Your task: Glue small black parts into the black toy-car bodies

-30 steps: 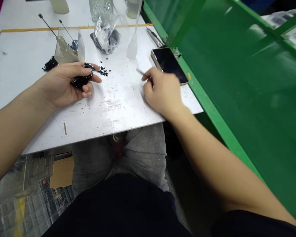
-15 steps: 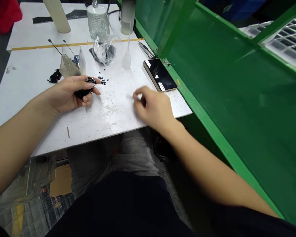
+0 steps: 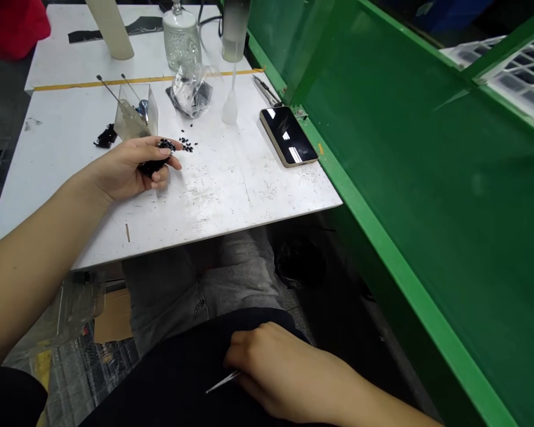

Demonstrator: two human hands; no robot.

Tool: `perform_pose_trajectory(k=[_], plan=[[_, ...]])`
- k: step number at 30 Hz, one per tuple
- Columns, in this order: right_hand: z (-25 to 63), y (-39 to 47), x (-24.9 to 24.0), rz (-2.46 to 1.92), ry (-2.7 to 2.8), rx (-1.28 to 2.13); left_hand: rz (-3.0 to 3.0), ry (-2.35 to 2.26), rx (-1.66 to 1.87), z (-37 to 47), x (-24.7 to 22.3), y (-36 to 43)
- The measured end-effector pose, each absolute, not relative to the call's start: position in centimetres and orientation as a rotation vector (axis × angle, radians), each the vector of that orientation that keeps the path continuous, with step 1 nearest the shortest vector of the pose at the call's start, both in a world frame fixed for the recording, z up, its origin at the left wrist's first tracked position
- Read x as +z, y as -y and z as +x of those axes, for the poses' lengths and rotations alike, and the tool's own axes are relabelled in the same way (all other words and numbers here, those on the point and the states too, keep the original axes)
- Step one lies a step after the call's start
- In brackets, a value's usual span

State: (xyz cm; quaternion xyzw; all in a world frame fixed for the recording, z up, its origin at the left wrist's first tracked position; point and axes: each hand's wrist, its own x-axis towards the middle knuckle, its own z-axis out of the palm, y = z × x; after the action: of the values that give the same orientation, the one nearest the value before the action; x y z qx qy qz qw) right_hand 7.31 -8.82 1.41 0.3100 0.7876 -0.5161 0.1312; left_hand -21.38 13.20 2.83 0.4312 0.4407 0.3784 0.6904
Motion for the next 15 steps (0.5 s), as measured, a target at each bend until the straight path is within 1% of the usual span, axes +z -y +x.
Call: perform_pose_trajectory(k=[7, 9, 12, 13, 14, 15], plan=[[6.9, 9.2, 0.1, 0.985, -2.291, -1.557, 0.942, -0.986, 0.812, -21.4, 2.9, -13.4], [7.3, 7.8, 0.7, 1.133, -2.358, -1.682, 0.946, -0.984, 0.812, -21.3, 3.0, -13.3], [8.3, 3.4, 2.7, 1.534, -2.675, -1.987, 0.952, -0.984, 0.806, -21.2, 3.0, -13.2], [8.5, 1.4, 3.5, 1.662, -2.843, -1.993, 0.952, -0.985, 0.802, -21.2, 2.9, -13.2], [8.5, -0.9, 4.3, 1.777, -3.016, -1.920, 0.951, -0.986, 0.799, -21.3, 2.9, -13.1], [8.4, -3.2, 4.9, 1.849, -3.169, -1.755, 0.950, -0.987, 0.796, -21.3, 2.8, -13.0]])
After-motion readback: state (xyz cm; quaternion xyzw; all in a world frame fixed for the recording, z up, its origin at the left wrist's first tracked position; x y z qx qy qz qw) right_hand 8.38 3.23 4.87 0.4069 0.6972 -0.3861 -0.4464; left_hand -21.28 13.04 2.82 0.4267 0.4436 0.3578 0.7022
